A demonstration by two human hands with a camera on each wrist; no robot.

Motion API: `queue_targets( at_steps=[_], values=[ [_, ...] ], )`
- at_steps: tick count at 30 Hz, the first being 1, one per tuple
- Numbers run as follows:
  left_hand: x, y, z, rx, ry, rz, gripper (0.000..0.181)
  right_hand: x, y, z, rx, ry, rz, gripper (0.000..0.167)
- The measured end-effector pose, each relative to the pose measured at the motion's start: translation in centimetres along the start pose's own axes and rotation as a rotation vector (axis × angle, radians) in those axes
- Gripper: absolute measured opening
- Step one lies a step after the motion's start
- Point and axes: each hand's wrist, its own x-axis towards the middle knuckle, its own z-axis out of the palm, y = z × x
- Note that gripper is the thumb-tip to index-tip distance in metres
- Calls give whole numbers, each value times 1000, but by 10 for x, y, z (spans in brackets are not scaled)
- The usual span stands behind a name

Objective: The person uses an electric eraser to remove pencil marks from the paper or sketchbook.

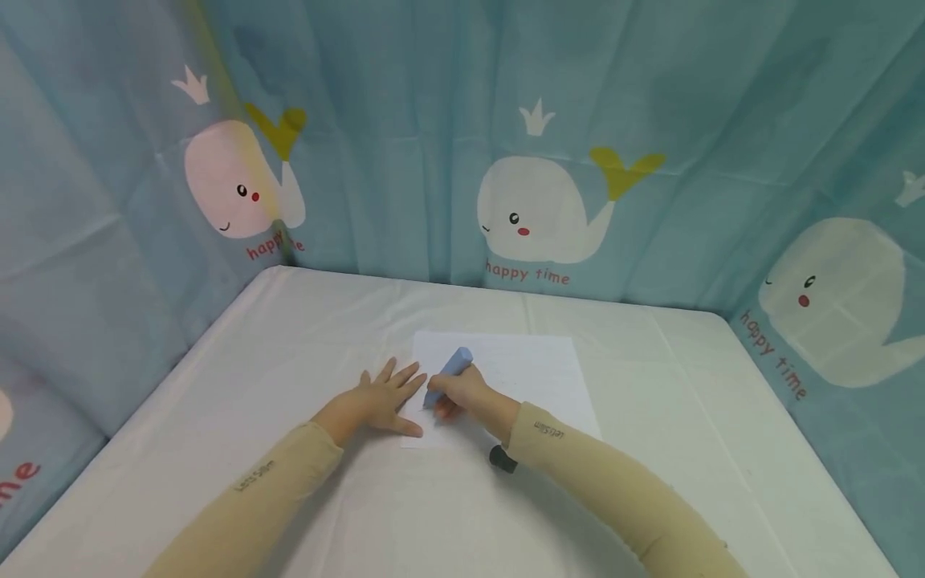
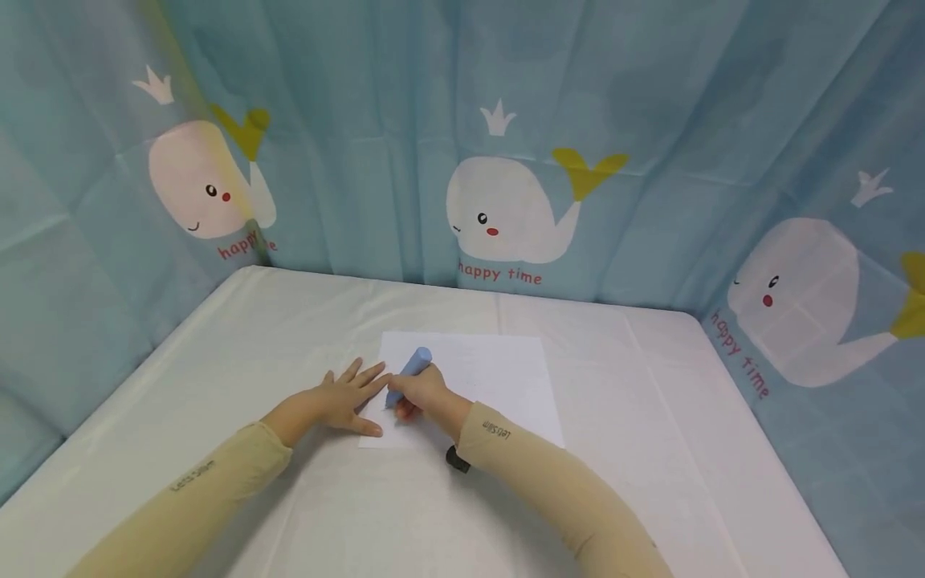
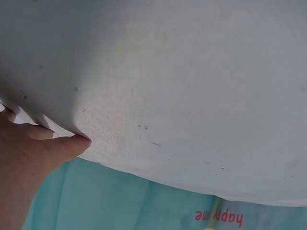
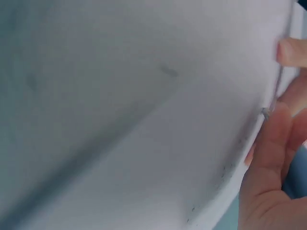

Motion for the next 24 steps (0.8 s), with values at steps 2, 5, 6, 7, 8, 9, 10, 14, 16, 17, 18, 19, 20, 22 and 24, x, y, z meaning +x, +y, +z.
queue_targets(
  at_steps=[2,5,6,7,8,9,10,14,16,17,18,19,20,22,24],
  values=[
    [0,0,0,-5,-5,-4,102,0,2,2,-18,-11,4,33],
    [-1,0,0,-7,-2,-9,102,0,2,4,-10,-8,-5,33],
    [-2,0,0,-8,-4,-11,102,0,2,4,-8,-4,-11,33],
    [-2,0,-1,-7,-2,-10,101,1,2,4,-6,-2,-9,33],
    [-2,0,-1,-8,-2,-8,101,1,2,5,-5,-2,-4,33],
    [-3,0,-1,-10,-2,-6,101,0,1,5,-10,-4,-3,33],
    [-3,1,-2,-11,-4,-8,101,0,1,5,-12,-6,0,33],
    [-3,1,-3,-17,-2,-7,101,-1,1,5,-9,13,2,34],
    [-2,1,-3,-16,-1,-4,101,-1,1,5,-7,16,8,37],
    [-2,1,-3,-14,2,-2,101,-2,1,5,-12,12,6,37],
    [-2,1,-3,-13,4,-4,101,-2,1,6,-11,5,7,38],
    [-1,0,-3,-12,7,-6,101,-2,1,6,-13,-1,4,38],
    [-1,0,-2,-9,6,-10,101,-2,1,6,-10,-5,3,38],
    [0,-1,-1,-7,5,-15,102,-1,1,6,3,3,-1,36],
    [0,-2,-1,-2,4,-16,102,1,1,5,15,17,-9,35]
  ],
)
